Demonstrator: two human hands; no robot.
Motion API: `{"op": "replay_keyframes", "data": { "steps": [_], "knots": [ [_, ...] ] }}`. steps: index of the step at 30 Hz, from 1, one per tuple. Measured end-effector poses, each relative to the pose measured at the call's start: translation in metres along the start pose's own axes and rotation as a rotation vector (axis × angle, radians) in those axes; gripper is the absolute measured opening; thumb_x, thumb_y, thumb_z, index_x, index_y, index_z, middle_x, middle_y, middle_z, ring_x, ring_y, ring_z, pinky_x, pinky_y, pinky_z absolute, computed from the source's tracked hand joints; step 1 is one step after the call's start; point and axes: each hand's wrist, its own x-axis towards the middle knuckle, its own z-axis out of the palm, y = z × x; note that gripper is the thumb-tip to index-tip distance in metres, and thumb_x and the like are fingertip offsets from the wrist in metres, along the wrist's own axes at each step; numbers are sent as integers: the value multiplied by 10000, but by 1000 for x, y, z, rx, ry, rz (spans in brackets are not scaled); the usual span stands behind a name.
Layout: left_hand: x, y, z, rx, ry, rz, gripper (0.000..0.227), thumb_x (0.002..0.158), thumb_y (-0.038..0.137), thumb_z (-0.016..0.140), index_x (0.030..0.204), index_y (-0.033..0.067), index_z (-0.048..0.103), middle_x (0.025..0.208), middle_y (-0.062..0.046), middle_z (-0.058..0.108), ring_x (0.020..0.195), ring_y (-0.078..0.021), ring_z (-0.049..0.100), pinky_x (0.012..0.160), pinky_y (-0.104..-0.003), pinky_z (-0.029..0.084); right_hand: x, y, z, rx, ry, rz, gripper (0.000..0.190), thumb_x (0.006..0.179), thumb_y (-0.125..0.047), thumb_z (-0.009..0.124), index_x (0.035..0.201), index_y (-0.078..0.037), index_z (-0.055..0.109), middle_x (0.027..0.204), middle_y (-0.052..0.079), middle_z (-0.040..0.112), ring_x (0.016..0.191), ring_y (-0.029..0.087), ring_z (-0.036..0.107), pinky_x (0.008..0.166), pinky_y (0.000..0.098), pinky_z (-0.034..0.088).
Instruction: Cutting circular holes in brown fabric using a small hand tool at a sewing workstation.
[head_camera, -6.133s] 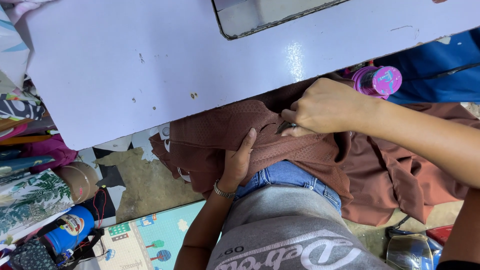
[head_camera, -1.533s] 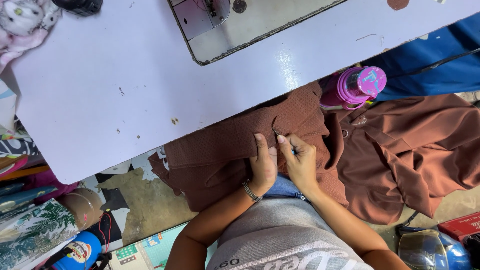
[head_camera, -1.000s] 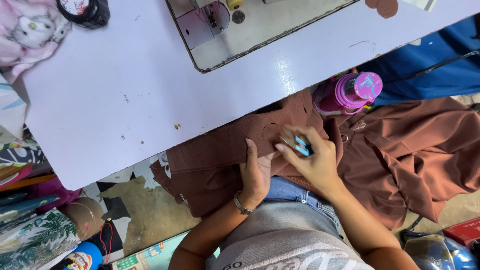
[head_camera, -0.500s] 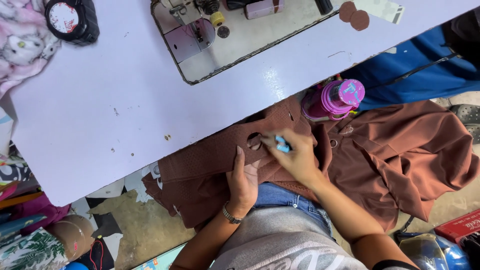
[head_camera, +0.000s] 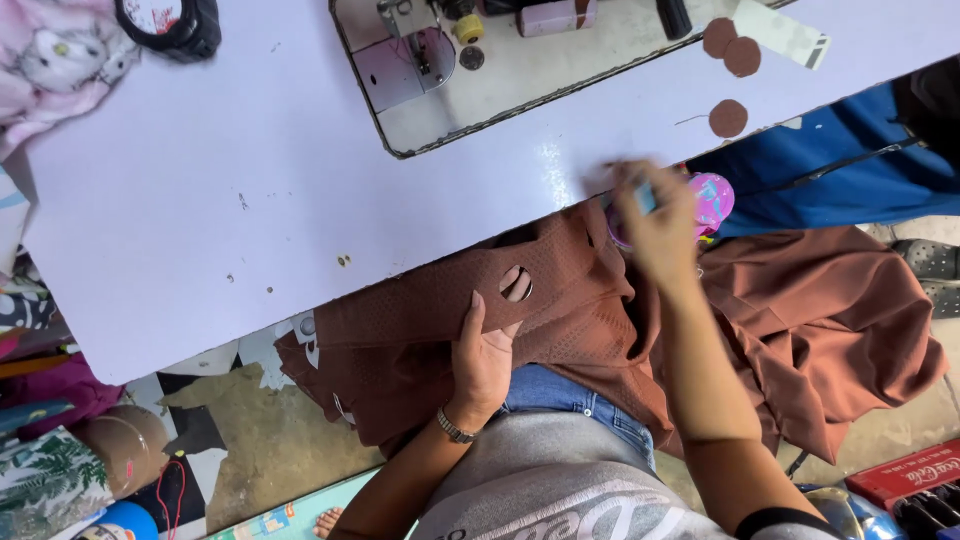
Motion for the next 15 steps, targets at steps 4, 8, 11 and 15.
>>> {"op": "replay_keyframes", "data": {
  "steps": [4, 8, 11, 15],
  "knots": [
    [1, 2, -8, 24, -6, 10, 453, 1066, 235, 536, 1501, 110, 517, 1455, -157, 605, 1322, -383, 593, 1130, -623, 465, -53, -27, 34, 217, -355, -12, 147, 914, -167, 688, 1006, -56, 717, 934, 142, 725, 866, 330, 717, 807, 435, 547],
    [-1, 15, -15, 64, -19, 20, 445, 1078, 268, 530, 1488, 96, 527, 1449, -155, 613, 1333, -367, 584, 1141, -611, 455, -65, -43, 40, 219, -402, -74, 353, 1021, -349, 615, 1186, -53, 712, 1131, 132, 695, 1028, 352, 703, 879, 438, 552],
    [-8, 8, -15, 48, -35, -59, 541, 1059, 352, 578, 1507, 53, 534, 1494, -190, 580, 1365, -362, 562, 1166, -602, 429, -54, -60, 33, 141, -434, -122, 259, 1020, -205, 674, 1225, -54, 717, 1213, 141, 654, 1072, 362, 686, 882, 462, 549],
    [-13, 18, -16, -13, -40, -102, 510, 1052, 344, 628, 1476, 67, 576, 1441, -128, 622, 1357, -311, 570, 1181, -568, 426, -61, -43, 36, 218, -566, -129, 245, 995, -177, 729, 1162, 1, 714, 1108, 191, 684, 993, 414, 689, 834, 493, 533]
  ]
}}
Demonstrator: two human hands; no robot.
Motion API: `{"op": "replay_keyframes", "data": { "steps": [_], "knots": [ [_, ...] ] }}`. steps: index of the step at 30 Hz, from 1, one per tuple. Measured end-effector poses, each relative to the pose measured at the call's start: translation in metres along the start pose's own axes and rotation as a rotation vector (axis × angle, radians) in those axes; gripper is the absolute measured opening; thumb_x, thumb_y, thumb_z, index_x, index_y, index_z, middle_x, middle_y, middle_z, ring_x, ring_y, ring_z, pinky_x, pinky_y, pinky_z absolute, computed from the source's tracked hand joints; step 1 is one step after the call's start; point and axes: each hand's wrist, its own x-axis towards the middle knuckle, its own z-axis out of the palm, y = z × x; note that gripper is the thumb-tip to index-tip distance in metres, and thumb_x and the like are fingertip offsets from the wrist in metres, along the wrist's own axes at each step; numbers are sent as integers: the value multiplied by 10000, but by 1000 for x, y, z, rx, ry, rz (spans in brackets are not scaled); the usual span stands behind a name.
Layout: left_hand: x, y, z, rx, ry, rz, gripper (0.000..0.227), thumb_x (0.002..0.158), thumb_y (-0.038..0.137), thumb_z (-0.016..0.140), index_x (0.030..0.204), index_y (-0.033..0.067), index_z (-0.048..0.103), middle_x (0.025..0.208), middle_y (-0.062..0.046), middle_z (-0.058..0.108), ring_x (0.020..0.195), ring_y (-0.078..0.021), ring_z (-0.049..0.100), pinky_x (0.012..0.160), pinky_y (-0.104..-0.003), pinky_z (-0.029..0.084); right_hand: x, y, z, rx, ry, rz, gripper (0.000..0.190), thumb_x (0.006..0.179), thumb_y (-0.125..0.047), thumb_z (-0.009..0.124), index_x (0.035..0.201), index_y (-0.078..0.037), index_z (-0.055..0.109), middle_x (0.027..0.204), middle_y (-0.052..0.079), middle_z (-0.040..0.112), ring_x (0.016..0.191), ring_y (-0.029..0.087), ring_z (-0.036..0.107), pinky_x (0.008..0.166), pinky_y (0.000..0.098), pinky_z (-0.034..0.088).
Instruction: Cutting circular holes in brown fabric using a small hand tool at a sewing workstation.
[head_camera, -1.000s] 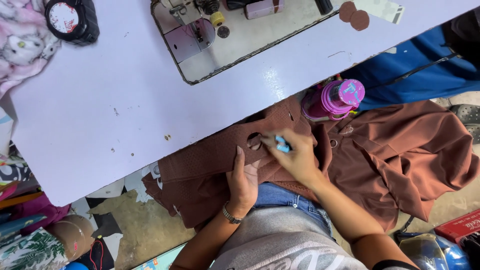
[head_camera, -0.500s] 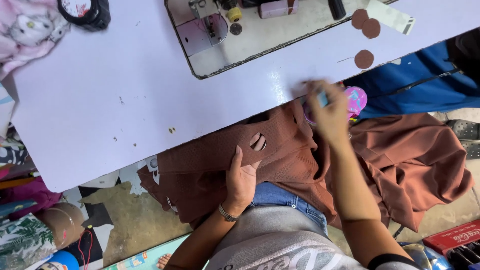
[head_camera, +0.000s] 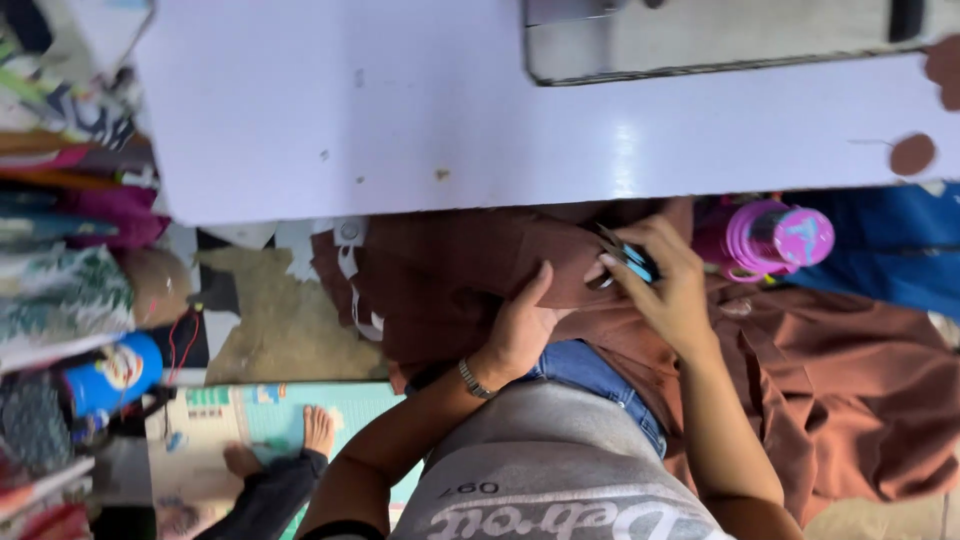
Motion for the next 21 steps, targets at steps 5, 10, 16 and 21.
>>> {"op": "replay_keyframes", "data": {
  "steps": [5, 10, 16, 21],
  "knots": [
    [0, 17, -41, -160, 73, -121, 415, 1046, 330, 648, 1382, 87, 636, 1421, -109, 660, 1337, -256, 593, 1170, -476, 427, -13, 11, -22, -34, -94, 71, 164, 933, -171, 789, 1010, -39, 731, 831, 140, 639, 727, 354, 641, 689, 436, 507],
    [-7, 44, -72, -255, 49, -13, 349, 1042, 364, 616, 1161, 38, 652, 1153, -137, 717, 1029, -266, 677, 841, -346, 570, -28, 5, -52, -42, -269, 152, 148, 913, -147, 754, 964, -26, 685, 853, 50, 667, 776, 170, 595, 776, 295, 474],
    [7, 78, -97, -392, 164, 99, 245, 1030, 320, 655, 984, 86, 711, 984, -127, 756, 954, -252, 735, 888, -360, 593, -47, 27, -78, -98, -353, 182, 147, 906, -183, 729, 961, -46, 715, 921, 44, 714, 896, 188, 666, 884, 326, 502],
    [-14, 87, -71, -428, 145, 105, 228, 1039, 248, 640, 1132, 53, 711, 1219, -127, 742, 1181, -249, 695, 1033, -352, 573, -51, 20, -94, -94, -287, 235, 146, 875, -137, 776, 969, -36, 728, 872, 27, 714, 778, 129, 660, 760, 264, 505]
  ]
}}
